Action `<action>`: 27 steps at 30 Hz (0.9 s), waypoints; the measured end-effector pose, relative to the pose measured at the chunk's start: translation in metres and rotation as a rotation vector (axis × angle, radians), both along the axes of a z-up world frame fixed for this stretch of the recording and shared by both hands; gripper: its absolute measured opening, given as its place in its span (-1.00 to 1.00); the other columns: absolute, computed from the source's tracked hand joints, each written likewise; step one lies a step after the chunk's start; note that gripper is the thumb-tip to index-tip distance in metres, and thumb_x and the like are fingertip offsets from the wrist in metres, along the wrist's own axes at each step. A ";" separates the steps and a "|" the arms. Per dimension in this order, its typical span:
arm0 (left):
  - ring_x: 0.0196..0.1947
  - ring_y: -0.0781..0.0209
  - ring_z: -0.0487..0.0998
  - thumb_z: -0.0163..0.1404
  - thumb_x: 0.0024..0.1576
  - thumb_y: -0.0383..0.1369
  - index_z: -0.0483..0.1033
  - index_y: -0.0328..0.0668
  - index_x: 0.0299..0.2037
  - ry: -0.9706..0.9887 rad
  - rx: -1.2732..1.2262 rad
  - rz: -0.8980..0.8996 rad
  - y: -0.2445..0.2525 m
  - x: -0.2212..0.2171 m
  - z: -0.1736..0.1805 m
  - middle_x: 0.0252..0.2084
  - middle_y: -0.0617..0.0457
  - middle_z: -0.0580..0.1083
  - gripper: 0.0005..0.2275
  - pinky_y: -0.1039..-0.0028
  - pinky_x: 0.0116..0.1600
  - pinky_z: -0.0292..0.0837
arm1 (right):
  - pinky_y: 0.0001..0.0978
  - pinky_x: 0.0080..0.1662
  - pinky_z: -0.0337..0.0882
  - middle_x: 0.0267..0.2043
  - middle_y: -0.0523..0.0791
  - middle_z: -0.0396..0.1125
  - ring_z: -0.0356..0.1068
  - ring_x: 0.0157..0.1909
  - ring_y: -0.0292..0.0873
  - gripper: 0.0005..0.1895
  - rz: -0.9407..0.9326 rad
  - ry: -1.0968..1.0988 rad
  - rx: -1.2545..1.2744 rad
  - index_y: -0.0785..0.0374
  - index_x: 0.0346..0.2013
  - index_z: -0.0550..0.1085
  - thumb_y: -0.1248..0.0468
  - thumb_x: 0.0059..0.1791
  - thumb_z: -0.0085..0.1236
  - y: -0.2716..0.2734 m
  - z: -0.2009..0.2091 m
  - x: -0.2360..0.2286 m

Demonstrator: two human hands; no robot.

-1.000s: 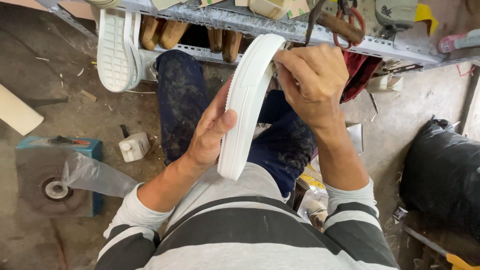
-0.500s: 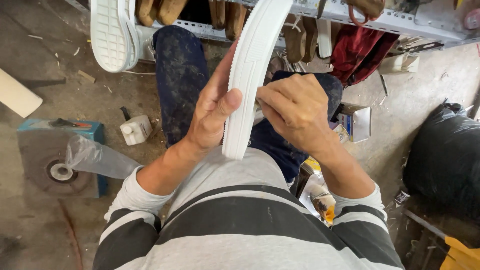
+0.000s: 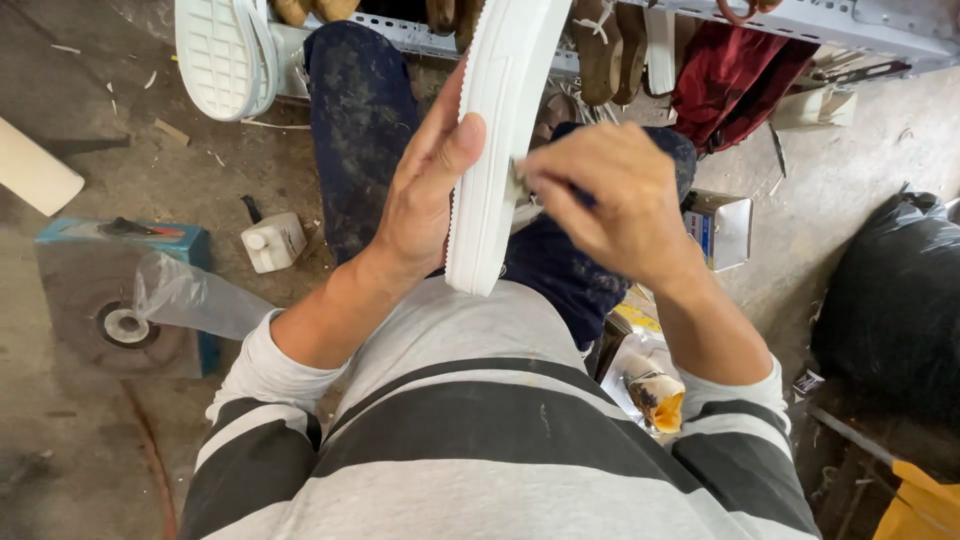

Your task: The person sits on the floor and scrubs the sole of a white shoe with a small brush. They repeatedly dip the brush into a container of liquid and scrub different areas of the sole, including the tread and edges, before placing the shoe on a nearby shelf.

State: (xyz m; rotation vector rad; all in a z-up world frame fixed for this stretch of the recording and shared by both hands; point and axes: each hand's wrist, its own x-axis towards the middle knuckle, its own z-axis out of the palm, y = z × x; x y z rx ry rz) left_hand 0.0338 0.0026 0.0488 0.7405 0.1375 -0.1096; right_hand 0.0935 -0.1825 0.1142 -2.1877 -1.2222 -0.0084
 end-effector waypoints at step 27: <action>0.55 0.01 0.25 0.05 0.21 -0.04 0.01 -0.03 0.57 -0.240 -0.087 0.251 0.000 -0.033 -0.028 0.61 0.02 0.12 -0.25 0.04 0.64 0.23 | -0.20 0.13 0.39 -0.27 -0.07 0.39 0.41 -0.10 -0.17 -0.78 -0.530 1.347 1.162 0.23 0.03 0.47 0.31 0.08 0.06 0.013 -0.108 -0.070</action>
